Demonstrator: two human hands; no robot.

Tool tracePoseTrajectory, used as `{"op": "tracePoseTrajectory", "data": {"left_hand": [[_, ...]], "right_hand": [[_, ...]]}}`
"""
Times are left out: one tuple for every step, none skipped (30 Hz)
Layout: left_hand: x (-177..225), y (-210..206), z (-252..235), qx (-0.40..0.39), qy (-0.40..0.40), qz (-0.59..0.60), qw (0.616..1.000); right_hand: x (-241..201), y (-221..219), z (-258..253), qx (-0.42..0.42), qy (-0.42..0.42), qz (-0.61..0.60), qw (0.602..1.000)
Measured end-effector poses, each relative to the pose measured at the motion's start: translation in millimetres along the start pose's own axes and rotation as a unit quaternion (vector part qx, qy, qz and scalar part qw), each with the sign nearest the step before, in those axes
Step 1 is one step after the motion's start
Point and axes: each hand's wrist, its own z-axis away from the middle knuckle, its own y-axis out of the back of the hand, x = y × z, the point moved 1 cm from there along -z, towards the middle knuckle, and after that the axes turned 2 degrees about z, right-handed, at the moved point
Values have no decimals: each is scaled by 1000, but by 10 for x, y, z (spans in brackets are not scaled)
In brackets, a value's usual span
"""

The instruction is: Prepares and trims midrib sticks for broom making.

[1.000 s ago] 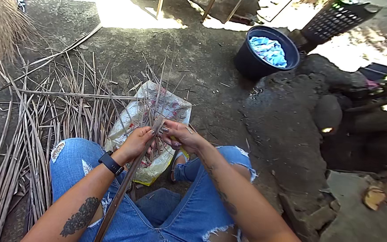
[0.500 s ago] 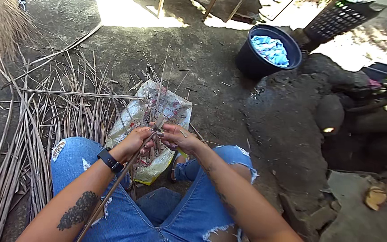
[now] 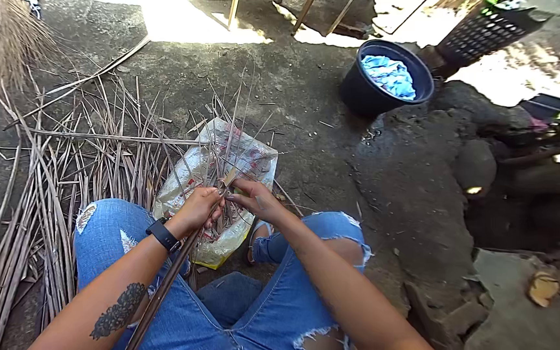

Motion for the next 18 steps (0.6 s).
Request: {"op": "tracePoseTrajectory", "data": {"left_hand": [[-8,-9,-4,8,0,-19,1000],[-10,-5,-7,6,4,-21,1000],[-5,6,-14,1,5,-15,1000],[4,15,-22,-5,4,-6,1000],[11,17,-30,-9,1,5,1000],[16,13,-34,-12,1,11,1000],[19,6,-35,-14,1,14,1000],[22,-2,-30,-16,1,17,1000],[20,-8,-24,-18,3,18,1000],[17,-12,-21,-18,4,17,1000],[14,-15,-22,-18,3,14,1000],[15,-15,-21,-17,3,11,1000],[15,-12,-19,-16,3,8,1000],[14,-10,-19,-15,4,6,1000],[12,-12,-21,-16,4,6,1000],[11,-16,-23,-16,3,7,1000],[13,-18,-25,-17,3,8,1000],[16,-18,-23,-19,3,9,1000]], "right_hand": [[22,-6,-1,1,1,29,1000],[34,-9,-6,1,3,42,999],[30,-3,-12,2,0,49,999],[23,9,-21,7,2,60,998],[19,24,-31,17,2,76,997],[15,38,-33,29,3,93,995],[13,54,-34,39,7,111,993],[16,69,-34,50,15,124,991],[19,83,-34,57,20,131,990],[23,96,-31,61,23,129,989],[22,106,-27,61,23,121,990],[24,112,-30,61,21,112,992],[27,118,-43,61,16,105,992],[31,138,-62,58,7,102,993],[31,159,-74,59,-1,100,993],[40,179,-86,62,-3,98,993],[45,199,-95,64,-4,96,993],[46,217,-99,66,-8,95,993]]}}
